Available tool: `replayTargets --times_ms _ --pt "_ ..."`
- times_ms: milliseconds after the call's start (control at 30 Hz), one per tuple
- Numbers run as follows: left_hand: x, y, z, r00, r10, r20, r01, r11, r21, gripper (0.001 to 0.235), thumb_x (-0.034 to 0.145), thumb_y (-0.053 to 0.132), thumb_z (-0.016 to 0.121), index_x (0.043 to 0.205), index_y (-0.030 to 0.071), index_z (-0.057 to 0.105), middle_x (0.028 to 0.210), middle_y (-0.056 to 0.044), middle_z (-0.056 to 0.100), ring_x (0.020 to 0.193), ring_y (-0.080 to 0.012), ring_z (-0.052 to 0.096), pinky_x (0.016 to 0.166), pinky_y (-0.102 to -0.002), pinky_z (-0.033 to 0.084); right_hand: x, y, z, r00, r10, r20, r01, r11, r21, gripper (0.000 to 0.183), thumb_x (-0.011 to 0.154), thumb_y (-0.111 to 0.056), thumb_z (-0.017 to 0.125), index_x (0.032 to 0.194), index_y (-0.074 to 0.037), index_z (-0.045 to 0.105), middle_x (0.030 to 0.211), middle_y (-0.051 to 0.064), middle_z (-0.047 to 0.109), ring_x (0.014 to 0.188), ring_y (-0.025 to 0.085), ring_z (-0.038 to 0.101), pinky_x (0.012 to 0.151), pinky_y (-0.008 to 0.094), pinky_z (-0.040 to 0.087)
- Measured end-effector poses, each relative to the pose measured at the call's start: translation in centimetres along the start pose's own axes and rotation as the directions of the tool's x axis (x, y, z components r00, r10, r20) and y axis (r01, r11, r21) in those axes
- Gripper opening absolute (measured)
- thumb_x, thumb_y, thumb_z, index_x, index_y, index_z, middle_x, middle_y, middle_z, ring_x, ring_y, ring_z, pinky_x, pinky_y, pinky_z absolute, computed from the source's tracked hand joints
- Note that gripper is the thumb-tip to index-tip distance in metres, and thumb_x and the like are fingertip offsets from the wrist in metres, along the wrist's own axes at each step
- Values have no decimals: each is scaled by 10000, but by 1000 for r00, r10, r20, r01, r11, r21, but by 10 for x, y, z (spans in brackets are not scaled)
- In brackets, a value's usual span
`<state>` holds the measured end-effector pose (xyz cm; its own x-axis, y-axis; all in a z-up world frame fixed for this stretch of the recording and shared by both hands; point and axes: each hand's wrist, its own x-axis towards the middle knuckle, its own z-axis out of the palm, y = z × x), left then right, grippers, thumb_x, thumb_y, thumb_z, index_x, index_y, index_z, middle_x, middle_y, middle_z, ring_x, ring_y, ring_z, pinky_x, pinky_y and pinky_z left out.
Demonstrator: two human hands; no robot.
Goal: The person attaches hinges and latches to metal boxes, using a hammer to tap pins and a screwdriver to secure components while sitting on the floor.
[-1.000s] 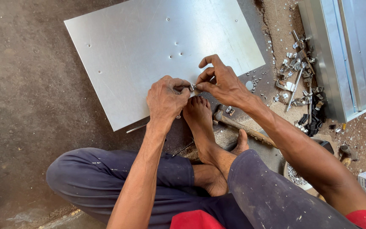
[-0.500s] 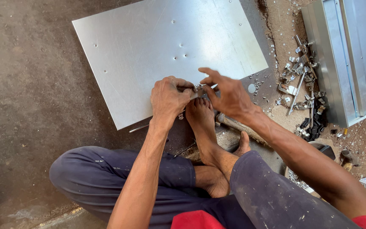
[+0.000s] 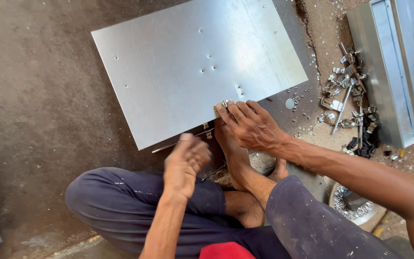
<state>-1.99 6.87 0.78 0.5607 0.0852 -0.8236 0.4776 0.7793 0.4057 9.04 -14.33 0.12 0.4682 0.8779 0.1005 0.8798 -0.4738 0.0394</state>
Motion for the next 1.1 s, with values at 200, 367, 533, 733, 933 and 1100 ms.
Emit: replayTargets --times_ms 200,367,533,733,933,1100 --pt "-39 48 28 938 291 -188 -334 903 -270 395 985 307 564 1093 -68 626 965 -230 724 838 -287 753 803 -405 606 4 51 30 927 -111 -357 124 992 13 421 909 -207 737 1301 -94 633 872 5 582 733 160 533 689 319 485" --pt "-95 56 93 693 574 436 -624 781 -35 377 1014 213 585 1291 -38 633 1072 -192 757 906 -251 765 752 -349 640 35 87 -41 556 387 -736 -147 917 371 278 880 -180 861 1032 -68 657 794 9 538 657 144 465 566 299 407" --pt "-62 -12 144 824 15 566 -97 988 116 619 953 468 639 1330 -19 574 1197 -140 673 1047 -254 654 927 -378 531 79 63 -107 153 938 -312 15 314 949 357 816 -253 952 930 -113 644 870 -7 662 750 103 574 731 282 536" --pt "20 -54 140 851 512 116 -494 855 -156 772 880 526 743 1420 101 390 1436 -122 541 1350 -263 511 1165 -397 377 83 9 -52 27 819 574 -216 -556 803 368 745 -347 874 965 -129 674 854 -75 683 749 76 639 667 227 558" --pt "49 -41 100 928 353 -122 -349 936 47 568 943 520 733 952 -28 585 866 -86 562 782 -218 520 768 -370 472 66 -31 9 301 581 756 146 -811 566 431 892 -362 879 1038 -79 589 883 -12 525 779 135 487 698 316 434" --pt "80 -38 82 873 485 -59 -483 875 37 491 964 408 741 703 30 567 611 -43 558 549 -157 489 546 -317 408 65 -34 -27 340 361 869 349 -906 239 600 893 -555 566 1013 28 639 858 126 647 828 240 593 831 331 474"
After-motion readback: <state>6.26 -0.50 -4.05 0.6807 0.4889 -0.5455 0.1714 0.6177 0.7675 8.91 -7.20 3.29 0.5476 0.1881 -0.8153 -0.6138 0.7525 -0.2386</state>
